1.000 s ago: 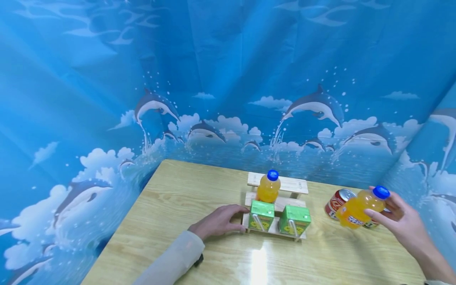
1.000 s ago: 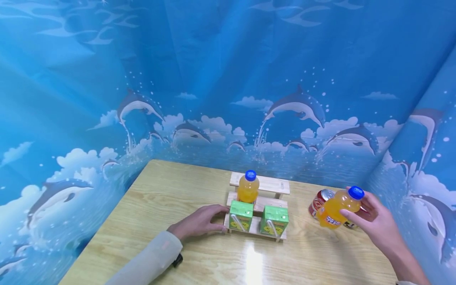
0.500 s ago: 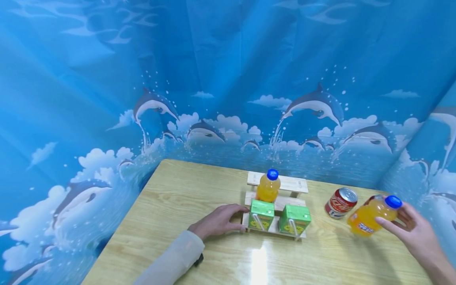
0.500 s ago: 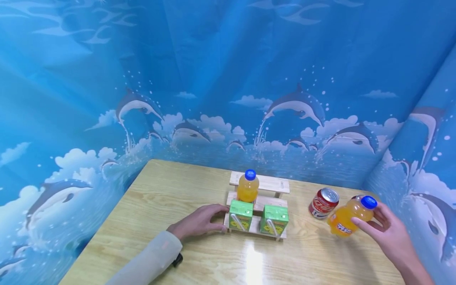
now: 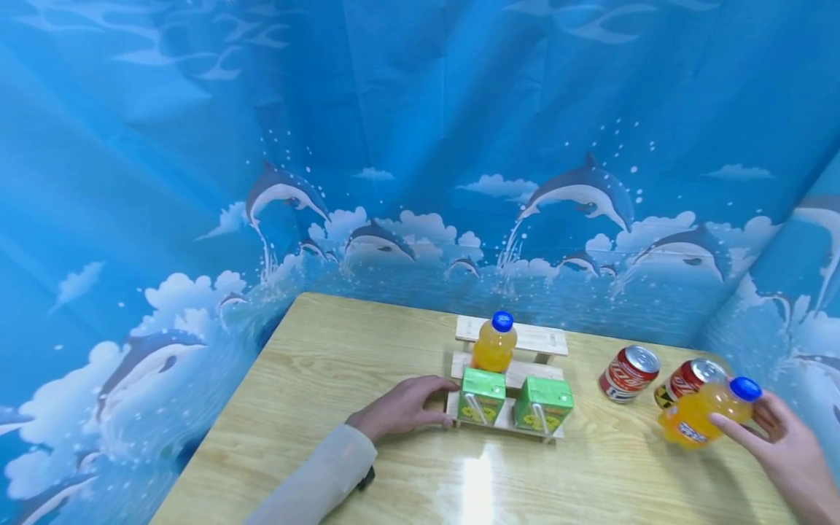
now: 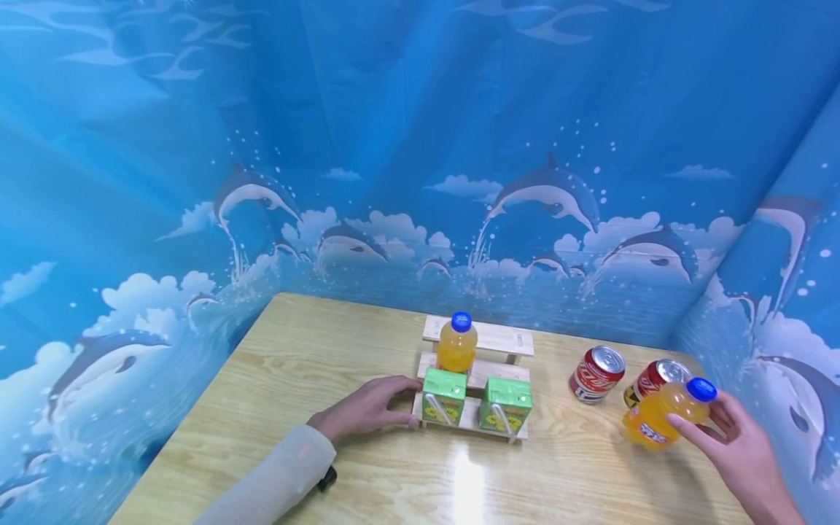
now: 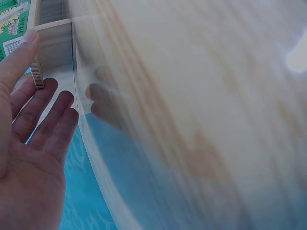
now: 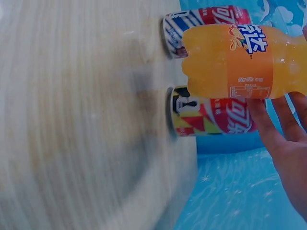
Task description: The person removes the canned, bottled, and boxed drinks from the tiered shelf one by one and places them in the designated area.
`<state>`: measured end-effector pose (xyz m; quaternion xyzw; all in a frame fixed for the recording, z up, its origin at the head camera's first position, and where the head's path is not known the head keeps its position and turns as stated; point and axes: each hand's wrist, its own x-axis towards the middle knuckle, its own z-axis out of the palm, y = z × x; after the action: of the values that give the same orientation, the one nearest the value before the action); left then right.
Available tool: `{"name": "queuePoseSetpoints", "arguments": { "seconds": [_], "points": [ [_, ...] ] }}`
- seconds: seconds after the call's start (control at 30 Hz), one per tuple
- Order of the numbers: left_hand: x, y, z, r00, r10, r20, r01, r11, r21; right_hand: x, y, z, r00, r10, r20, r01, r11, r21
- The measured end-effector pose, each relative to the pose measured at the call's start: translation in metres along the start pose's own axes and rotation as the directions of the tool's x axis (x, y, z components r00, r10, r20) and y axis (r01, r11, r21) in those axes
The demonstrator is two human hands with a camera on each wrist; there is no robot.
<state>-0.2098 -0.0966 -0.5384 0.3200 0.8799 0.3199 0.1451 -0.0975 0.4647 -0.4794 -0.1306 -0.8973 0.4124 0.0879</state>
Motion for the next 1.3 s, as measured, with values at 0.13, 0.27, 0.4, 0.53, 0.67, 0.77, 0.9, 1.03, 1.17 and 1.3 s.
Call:
{"name": "queuePoseSetpoints", "arguments": {
  "seconds": [0.13, 0.27, 0.4, 0.53, 0.67, 0.77, 0.9, 1.03, 1.17, 1.3],
  "points": [
    [0.000, 0.001, 0.000, 1.000, -0.001, 0.003, 0.001, 1.000, -0.005, 0.000, 0.007, -0.001, 0.999, 0.036, -0.008, -0.037, 0.998, -0.047],
    [0.000, 0.001, -0.001, 1.000, -0.010, 0.008, 0.010, 1.000, -0.012, 0.000, 0.015, -0.002, 0.997, 0.069, -0.022, -0.070, 0.996, -0.061],
    [0.000, 0.002, -0.001, 1.000, -0.025, 0.017, 0.025, 0.999, -0.026, -0.002, 0.024, -0.002, 0.995, 0.094, -0.031, -0.095, 0.993, -0.062],
    [0.000, 0.004, -0.003, 0.999, -0.026, 0.020, 0.027, 0.999, -0.024, -0.002, 0.025, 0.000, 0.987, 0.163, -0.008, -0.164, 0.984, -0.074],
    [0.000, 0.005, -0.003, 1.000, -0.021, 0.019, 0.022, 1.000, -0.016, -0.003, 0.022, -0.001, 0.975, 0.218, 0.041, -0.216, 0.975, -0.058],
    [0.000, 0.005, -0.003, 1.000, -0.019, 0.017, 0.020, 1.000, -0.009, -0.005, 0.022, -0.002, 0.969, 0.237, 0.067, -0.235, 0.971, -0.048],
    [0.000, 0.004, -0.002, 1.000, -0.014, 0.012, 0.014, 1.000, 0.002, -0.007, 0.022, -0.003, 0.966, 0.249, 0.075, -0.247, 0.968, -0.034],
    [-0.001, 0.004, -0.002, 1.000, -0.012, 0.008, 0.012, 1.000, 0.007, -0.008, 0.024, -0.002, 0.964, 0.256, 0.065, -0.255, 0.967, -0.024],
    [-0.002, 0.004, -0.001, 1.000, -0.012, 0.003, 0.012, 1.000, 0.006, -0.007, 0.026, -0.001, 0.963, 0.264, 0.060, -0.263, 0.964, -0.025],
    [-0.003, 0.005, -0.001, 1.000, -0.006, -0.003, 0.006, 1.000, 0.007, -0.007, 0.026, 0.000, 0.964, 0.259, 0.065, -0.258, 0.966, -0.026]
  ]
}}
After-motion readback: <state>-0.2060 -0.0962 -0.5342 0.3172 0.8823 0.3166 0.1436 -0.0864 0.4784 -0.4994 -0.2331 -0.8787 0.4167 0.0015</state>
